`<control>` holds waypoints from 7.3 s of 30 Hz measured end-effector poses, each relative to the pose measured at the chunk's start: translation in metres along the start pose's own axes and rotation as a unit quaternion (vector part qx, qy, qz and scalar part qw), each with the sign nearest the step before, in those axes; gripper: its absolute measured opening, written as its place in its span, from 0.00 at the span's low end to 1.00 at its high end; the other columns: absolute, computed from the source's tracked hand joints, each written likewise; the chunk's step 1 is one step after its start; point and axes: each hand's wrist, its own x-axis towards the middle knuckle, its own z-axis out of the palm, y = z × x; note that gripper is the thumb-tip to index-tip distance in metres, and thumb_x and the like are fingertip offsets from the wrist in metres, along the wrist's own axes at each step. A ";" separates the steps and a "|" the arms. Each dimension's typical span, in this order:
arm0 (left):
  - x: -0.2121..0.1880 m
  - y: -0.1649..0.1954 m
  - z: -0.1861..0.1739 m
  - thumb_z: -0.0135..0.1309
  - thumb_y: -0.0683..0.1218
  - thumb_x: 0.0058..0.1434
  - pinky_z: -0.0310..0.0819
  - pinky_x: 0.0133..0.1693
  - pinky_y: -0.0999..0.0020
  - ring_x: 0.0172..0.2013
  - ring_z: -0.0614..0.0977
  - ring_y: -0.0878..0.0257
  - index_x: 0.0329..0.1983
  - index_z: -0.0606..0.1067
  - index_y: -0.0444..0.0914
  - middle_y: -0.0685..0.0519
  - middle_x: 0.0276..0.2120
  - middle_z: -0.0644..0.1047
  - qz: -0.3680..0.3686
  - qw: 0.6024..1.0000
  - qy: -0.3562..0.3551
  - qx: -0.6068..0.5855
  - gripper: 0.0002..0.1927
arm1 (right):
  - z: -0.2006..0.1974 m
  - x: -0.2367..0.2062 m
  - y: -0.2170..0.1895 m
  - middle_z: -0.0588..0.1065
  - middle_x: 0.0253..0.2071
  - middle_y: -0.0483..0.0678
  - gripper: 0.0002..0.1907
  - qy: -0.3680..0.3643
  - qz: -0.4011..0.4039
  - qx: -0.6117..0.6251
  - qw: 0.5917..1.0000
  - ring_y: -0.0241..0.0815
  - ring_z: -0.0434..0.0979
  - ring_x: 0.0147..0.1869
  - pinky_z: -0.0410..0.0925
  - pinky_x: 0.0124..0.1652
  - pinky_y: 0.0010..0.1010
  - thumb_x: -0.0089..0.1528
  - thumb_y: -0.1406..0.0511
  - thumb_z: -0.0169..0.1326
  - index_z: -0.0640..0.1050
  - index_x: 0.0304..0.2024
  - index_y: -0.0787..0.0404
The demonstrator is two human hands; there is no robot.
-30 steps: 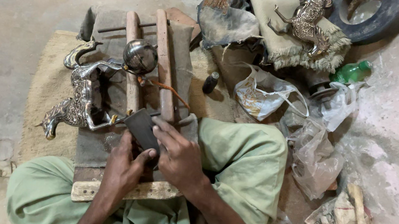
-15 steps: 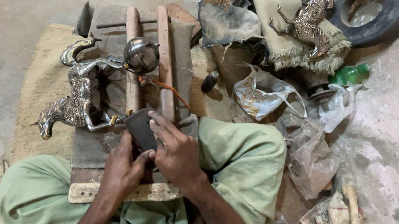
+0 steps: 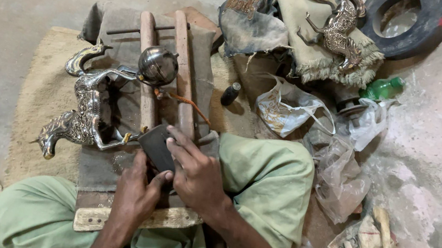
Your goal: The person sits on the floor and files a dark rectangular metal block with a file, moving it back and forth on a low wooden board. They then hold a punch against an ornate metal horse figurine and strike it with a wooden mallet, repositioning the punch repeatedly to work the figurine's surface.
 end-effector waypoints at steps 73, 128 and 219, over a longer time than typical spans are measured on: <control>-0.003 0.002 0.000 0.60 0.48 0.57 0.81 0.37 0.51 0.34 0.88 0.44 0.56 0.66 0.37 0.39 0.35 0.84 -0.012 1.000 -0.009 -0.013 0.26 | -0.012 -0.010 -0.003 0.75 0.65 0.52 0.17 -0.001 -0.020 0.003 1.000 0.55 0.84 0.52 0.78 0.45 0.39 0.60 0.75 0.52 0.79 0.52 0.66; -0.004 0.008 0.010 0.58 0.46 0.58 0.80 0.37 0.49 0.36 0.88 0.42 0.54 0.66 0.38 0.39 0.35 0.83 0.034 0.999 -0.003 -0.040 0.23 | -0.020 -0.018 -0.002 0.74 0.64 0.55 0.18 -0.007 -0.020 0.003 1.000 0.58 0.80 0.62 0.76 0.54 0.38 0.60 0.76 0.53 0.79 0.52 0.68; -0.002 0.005 0.002 0.60 0.47 0.58 0.78 0.39 0.45 0.38 0.86 0.38 0.53 0.67 0.35 0.35 0.34 0.83 0.019 1.000 0.003 0.016 0.23 | -0.032 -0.005 -0.031 0.73 0.67 0.52 0.19 0.007 -0.043 -0.049 0.998 0.57 0.83 0.57 0.78 0.49 0.38 0.58 0.75 0.51 0.79 0.51 0.66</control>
